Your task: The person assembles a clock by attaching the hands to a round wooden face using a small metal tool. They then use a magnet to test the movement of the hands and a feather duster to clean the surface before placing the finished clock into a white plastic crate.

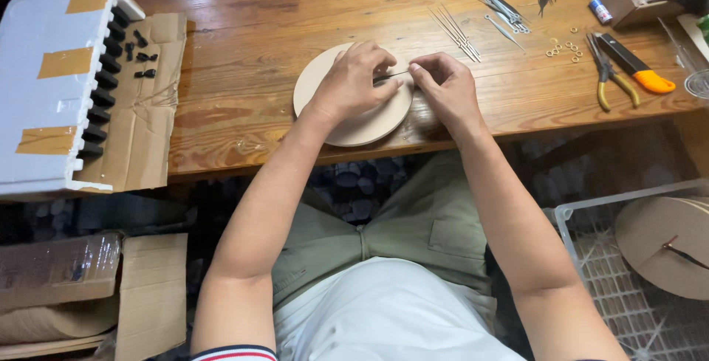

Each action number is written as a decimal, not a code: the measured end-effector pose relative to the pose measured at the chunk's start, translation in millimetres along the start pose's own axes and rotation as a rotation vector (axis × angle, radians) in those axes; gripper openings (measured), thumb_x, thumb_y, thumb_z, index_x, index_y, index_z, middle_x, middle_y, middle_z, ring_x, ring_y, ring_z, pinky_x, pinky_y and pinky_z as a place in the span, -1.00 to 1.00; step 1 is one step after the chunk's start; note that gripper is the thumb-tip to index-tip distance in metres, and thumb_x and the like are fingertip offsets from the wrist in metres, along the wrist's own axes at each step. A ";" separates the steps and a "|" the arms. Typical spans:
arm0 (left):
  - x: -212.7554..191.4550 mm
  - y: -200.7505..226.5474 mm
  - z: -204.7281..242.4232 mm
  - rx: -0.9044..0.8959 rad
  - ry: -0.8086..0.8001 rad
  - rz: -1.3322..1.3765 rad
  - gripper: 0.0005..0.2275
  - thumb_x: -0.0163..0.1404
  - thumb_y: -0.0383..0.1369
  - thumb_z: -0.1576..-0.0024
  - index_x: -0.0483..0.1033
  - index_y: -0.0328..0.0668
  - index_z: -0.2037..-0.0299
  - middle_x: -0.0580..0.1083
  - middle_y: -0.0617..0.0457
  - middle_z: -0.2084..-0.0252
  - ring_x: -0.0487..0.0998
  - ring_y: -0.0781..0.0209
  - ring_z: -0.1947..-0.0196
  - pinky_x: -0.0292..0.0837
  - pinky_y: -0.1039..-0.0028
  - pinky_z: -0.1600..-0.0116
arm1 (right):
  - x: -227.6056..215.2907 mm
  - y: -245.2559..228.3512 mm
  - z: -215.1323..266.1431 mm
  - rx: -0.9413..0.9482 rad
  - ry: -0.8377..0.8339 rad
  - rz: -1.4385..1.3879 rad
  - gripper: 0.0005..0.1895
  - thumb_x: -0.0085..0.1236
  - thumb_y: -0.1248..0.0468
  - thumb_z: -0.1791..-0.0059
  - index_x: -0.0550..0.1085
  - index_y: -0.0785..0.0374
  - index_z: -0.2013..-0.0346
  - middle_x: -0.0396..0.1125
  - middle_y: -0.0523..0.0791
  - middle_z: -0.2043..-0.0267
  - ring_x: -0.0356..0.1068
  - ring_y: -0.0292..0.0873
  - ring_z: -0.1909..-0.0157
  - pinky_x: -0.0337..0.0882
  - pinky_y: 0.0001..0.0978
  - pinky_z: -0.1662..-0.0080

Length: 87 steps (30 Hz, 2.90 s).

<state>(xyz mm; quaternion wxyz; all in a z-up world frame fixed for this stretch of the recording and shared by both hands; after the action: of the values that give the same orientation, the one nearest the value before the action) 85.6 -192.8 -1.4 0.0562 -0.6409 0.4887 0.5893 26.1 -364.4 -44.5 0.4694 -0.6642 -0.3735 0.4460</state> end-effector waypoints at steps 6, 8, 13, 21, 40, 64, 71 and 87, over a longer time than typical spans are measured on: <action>-8.6 10.8 3.3 0.009 0.025 0.031 -0.85 0.18 -0.13 -0.11 0.63 0.14 0.20 0.46 0.24 0.25 0.49 0.24 0.10 0.34 0.34 -0.05 | 0.7 0.3 0.3 0.068 0.036 0.034 -0.80 0.33 0.06 0.00 0.64 -0.06 0.12 0.53 -0.24 0.27 0.52 -0.38 0.16 0.50 -0.47 0.03; -9.4 16.3 5.3 0.039 0.050 0.039 -0.88 0.18 -0.16 -0.12 0.61 0.10 0.27 0.46 0.24 0.24 0.47 0.19 0.10 0.30 0.27 -0.07 | 2.4 -15.7 6.1 0.031 0.046 0.035 -0.87 0.29 0.13 -0.02 0.60 0.05 0.19 0.52 -0.24 0.28 0.47 -0.41 0.21 0.46 -0.54 0.09; -7.9 21.4 4.2 0.098 0.075 0.054 -0.87 0.15 -0.21 -0.17 0.59 0.02 0.36 0.46 0.21 0.25 0.44 0.12 0.11 0.25 0.21 -0.10 | 1.6 -23.9 8.1 -0.042 0.080 0.055 -0.92 0.25 0.22 -0.03 0.56 0.13 0.31 0.48 -0.26 0.35 0.40 -0.44 0.31 0.41 -0.59 0.18; -2.9 9.0 4.1 0.027 0.031 0.070 -0.93 0.15 -0.19 -0.20 0.64 0.14 0.24 0.48 0.21 0.20 0.47 0.24 0.07 0.30 0.35 -0.11 | 2.2 -8.1 5.3 0.019 0.099 0.127 -0.85 0.30 0.07 0.02 0.64 -0.06 0.19 0.54 -0.18 0.32 0.55 -0.25 0.18 0.50 -0.37 0.10; -22.9 6.9 18.7 0.037 0.120 0.220 -0.85 0.10 -0.19 -0.23 0.61 0.00 0.12 0.52 0.11 0.20 0.57 0.15 0.12 0.42 0.26 -0.07 | 0.1 -42.8 26.4 -0.114 0.116 0.190 -0.85 0.20 0.17 -0.06 0.63 0.06 0.12 0.52 -0.04 0.23 0.56 -0.07 0.10 0.52 -0.22 0.05; -92.0 -53.8 120.7 -0.145 0.453 0.235 -0.83 0.03 -0.30 -0.31 0.56 -0.25 0.12 0.51 -0.02 0.10 0.54 0.10 0.06 0.43 0.34 -0.11 | -94.1 8.0 -65.7 0.083 0.097 0.617 -0.79 0.26 0.00 -0.04 0.62 0.02 0.20 0.50 -0.30 0.26 0.38 -0.39 0.20 0.37 -0.46 0.11; -92.6 -54.1 121.9 -0.139 0.455 0.232 -0.83 0.04 -0.31 -0.30 0.55 -0.28 0.09 0.50 -0.03 0.08 0.53 0.10 0.04 0.44 0.35 -0.13 | -97.5 29.8 -78.3 0.118 0.136 0.646 -0.84 0.37 -0.02 0.01 0.63 -0.10 0.27 0.43 -0.34 0.35 0.32 -0.41 0.26 0.31 -0.49 0.19; -92.2 -53.9 121.4 -0.112 0.463 0.218 -0.83 0.04 -0.32 -0.31 0.55 -0.30 0.08 0.50 -0.06 0.08 0.54 0.08 0.06 0.44 0.34 -0.12 | -111.7 43.1 -81.0 -0.034 0.216 0.333 -0.85 0.35 0.17 -0.10 0.60 0.11 0.31 0.50 -0.25 0.29 0.43 -0.42 0.25 0.44 -0.57 0.16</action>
<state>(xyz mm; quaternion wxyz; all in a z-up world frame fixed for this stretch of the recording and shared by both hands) 53.8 -34.7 9.8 -0.1568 -0.7043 0.5214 0.4556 69.7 -502.1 -45.7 0.4153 -0.7686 -0.2133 0.4373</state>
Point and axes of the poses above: each hand's wrist, its own z-axis away from the middle knuckle, its own x-axis out of the palm, y = z × x, the point moved 7 cm from there along -z, towards the middle knuckle
